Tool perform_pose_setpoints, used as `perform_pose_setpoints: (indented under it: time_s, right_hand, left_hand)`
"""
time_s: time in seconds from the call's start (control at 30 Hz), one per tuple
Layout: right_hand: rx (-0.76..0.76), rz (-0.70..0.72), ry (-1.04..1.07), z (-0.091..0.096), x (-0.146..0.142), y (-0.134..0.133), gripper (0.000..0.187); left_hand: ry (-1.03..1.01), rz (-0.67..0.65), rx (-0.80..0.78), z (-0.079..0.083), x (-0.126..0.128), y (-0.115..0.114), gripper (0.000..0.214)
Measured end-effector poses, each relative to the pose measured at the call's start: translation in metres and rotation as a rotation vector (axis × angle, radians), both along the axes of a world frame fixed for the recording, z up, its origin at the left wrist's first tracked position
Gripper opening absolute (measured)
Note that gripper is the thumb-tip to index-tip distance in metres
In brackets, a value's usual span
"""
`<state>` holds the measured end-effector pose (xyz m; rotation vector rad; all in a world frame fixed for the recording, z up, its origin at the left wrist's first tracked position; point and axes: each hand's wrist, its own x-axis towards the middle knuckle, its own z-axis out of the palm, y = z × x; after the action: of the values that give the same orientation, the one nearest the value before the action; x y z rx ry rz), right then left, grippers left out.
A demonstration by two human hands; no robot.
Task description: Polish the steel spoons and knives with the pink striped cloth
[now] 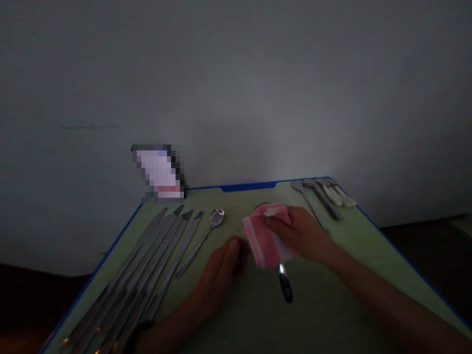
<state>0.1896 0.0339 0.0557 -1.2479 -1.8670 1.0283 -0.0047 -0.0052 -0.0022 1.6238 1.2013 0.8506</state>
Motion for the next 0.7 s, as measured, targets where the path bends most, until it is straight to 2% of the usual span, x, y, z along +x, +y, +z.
perform_pose_setpoints:
  time_s: [0.07, 0.13, 0.23, 0.33, 0.5, 0.7]
  right_hand:
    - [-0.058, -0.188, 0.303, -0.010, -0.004, 0.004, 0.036]
    - [-0.144, -0.309, 0.603, -0.021, -0.010, 0.007, 0.041]
    - [-0.243, -0.367, 0.893, -0.035, -0.019, 0.008, 0.040]
    - [-0.262, -0.359, 0.973, -0.044, -0.023, 0.008, 0.034]
    - [-0.288, -0.351, 1.032, -0.055, -0.022, 0.010, 0.030]
    - [-0.483, -0.218, 1.021, -0.073, -0.017, 0.015, 0.025]
  left_hand:
    - [0.002, -0.095, 0.014, 0.004, 0.000, -0.003, 0.038]
    - [0.077, -0.220, 0.058, 0.010, 0.001, -0.007, 0.028]
    - [0.208, -0.362, 0.077, 0.015, 0.002, -0.011, 0.020]
    - [0.212, -0.376, 0.035, 0.012, 0.003, -0.010, 0.030]
    - [0.073, -0.203, -0.108, 0.002, 0.004, -0.004, 0.039]
    - [0.016, -0.110, -0.188, 0.004, 0.007, -0.004, 0.043]
